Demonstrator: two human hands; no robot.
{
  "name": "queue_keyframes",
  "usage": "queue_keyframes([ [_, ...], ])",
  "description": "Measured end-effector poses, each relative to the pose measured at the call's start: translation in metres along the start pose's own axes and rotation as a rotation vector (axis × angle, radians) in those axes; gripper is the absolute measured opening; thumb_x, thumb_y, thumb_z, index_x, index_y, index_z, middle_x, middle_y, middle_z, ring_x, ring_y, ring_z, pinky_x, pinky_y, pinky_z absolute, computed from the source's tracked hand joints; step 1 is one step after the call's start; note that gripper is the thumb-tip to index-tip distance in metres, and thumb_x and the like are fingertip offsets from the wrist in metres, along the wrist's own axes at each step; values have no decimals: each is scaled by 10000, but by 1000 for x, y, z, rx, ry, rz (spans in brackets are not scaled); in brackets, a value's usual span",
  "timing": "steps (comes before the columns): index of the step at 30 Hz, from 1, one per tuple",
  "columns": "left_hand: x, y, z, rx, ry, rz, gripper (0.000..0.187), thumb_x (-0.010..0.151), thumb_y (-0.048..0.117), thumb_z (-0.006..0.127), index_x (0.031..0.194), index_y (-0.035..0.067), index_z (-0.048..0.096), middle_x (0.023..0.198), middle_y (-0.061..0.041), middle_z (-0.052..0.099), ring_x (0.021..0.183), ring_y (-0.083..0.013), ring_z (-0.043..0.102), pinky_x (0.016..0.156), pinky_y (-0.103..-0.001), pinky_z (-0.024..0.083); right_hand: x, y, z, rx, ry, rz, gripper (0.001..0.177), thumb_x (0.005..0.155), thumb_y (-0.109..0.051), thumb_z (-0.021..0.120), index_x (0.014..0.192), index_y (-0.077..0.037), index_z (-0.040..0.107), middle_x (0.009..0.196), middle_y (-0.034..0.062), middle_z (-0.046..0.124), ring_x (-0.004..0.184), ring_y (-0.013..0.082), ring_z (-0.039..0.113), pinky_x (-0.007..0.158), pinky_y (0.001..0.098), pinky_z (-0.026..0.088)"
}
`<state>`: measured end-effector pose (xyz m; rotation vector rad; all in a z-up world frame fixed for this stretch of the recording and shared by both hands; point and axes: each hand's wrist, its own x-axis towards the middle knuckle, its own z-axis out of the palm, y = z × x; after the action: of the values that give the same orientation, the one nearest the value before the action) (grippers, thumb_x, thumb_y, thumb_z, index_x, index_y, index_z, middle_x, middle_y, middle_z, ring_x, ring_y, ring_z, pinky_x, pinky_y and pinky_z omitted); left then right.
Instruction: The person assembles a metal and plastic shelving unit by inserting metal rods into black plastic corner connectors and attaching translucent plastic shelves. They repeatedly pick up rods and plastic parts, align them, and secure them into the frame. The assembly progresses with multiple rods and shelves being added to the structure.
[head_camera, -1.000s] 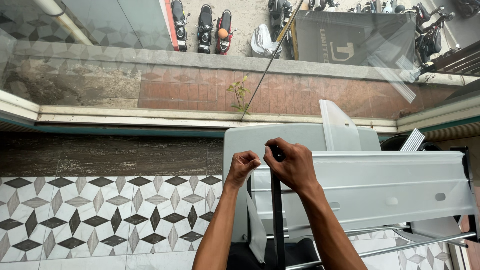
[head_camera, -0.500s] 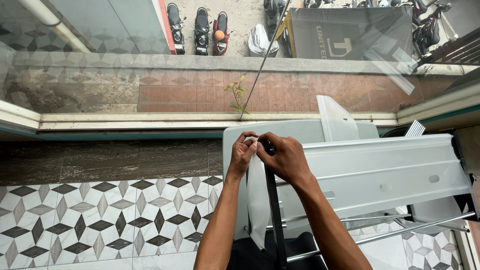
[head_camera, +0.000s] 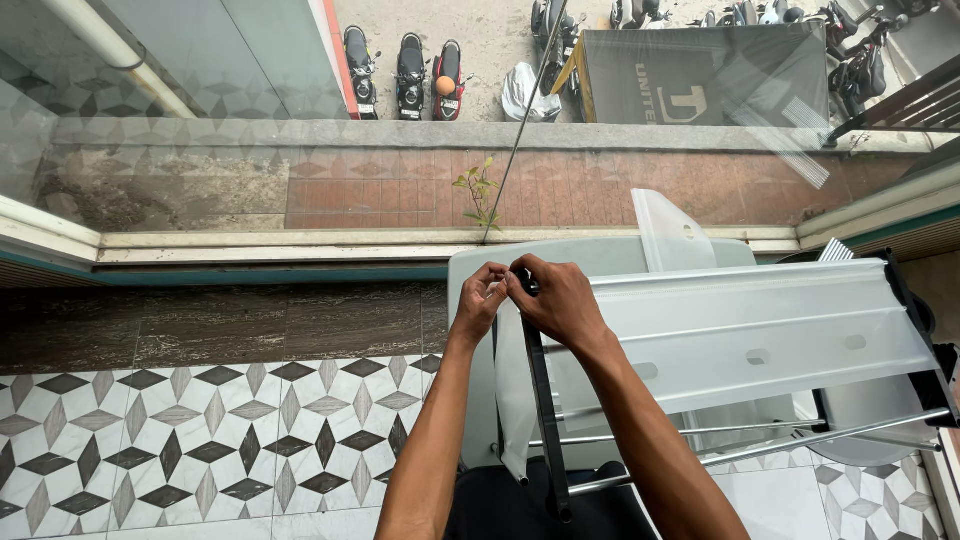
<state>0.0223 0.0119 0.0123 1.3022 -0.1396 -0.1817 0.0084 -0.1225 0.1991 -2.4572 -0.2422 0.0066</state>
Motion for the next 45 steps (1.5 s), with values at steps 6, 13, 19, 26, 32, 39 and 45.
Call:
queue_keyframes([
  [6,-29,4,3,211,-24,-99,957,779,721,657,1532,180,419,1588,-116,404,1525,-312,289,1163,-537,261,1,20,28,-40,73,-80,190,917,-243,702,944,-59,745,625,108,718,524,272,695,604,388,533],
  [13,-59,17,20,222,14,-38,1123,748,702,742,1627,198,258,1653,-155,296,1581,-361,193,1279,-543,179,0,21,33,-9,78,-64,200,925,-256,702,925,-60,739,646,110,704,547,246,700,538,351,531],
  [19,-53,18,33,309,11,-146,1203,721,741,721,1622,158,178,1624,-207,241,1552,-385,191,1243,-537,236,4,9,12,32,-32,54,216,942,-259,689,944,-49,741,598,113,690,479,228,660,497,361,506],
  [26,-53,-10,28,215,19,-51,1259,748,937,489,1650,111,193,1663,-243,206,1582,-405,153,1265,-541,176,3,11,1,38,22,-19,200,949,-240,683,941,-50,746,613,88,700,481,186,658,482,325,497],
  [32,-51,-23,29,193,30,-36,1263,753,934,487,1650,105,164,1661,-258,189,1580,-414,147,1262,-551,170,2,15,4,21,6,12,214,950,-251,676,935,-49,746,613,90,701,474,185,656,477,322,499],
  [39,-89,36,44,320,224,-65,897,943,640,514,1629,118,265,1593,-221,327,1512,-373,266,1232,-557,232,4,18,10,11,39,-32,268,990,-275,647,949,-29,742,640,142,703,541,262,697,528,374,526],
  [45,-146,106,60,78,130,-247,617,1008,393,543,1449,-36,499,849,-118,701,766,-180,685,669,-337,551,4,21,19,46,49,-45,292,1026,-268,603,962,-8,719,652,147,706,565,292,706,548,401,536],
])
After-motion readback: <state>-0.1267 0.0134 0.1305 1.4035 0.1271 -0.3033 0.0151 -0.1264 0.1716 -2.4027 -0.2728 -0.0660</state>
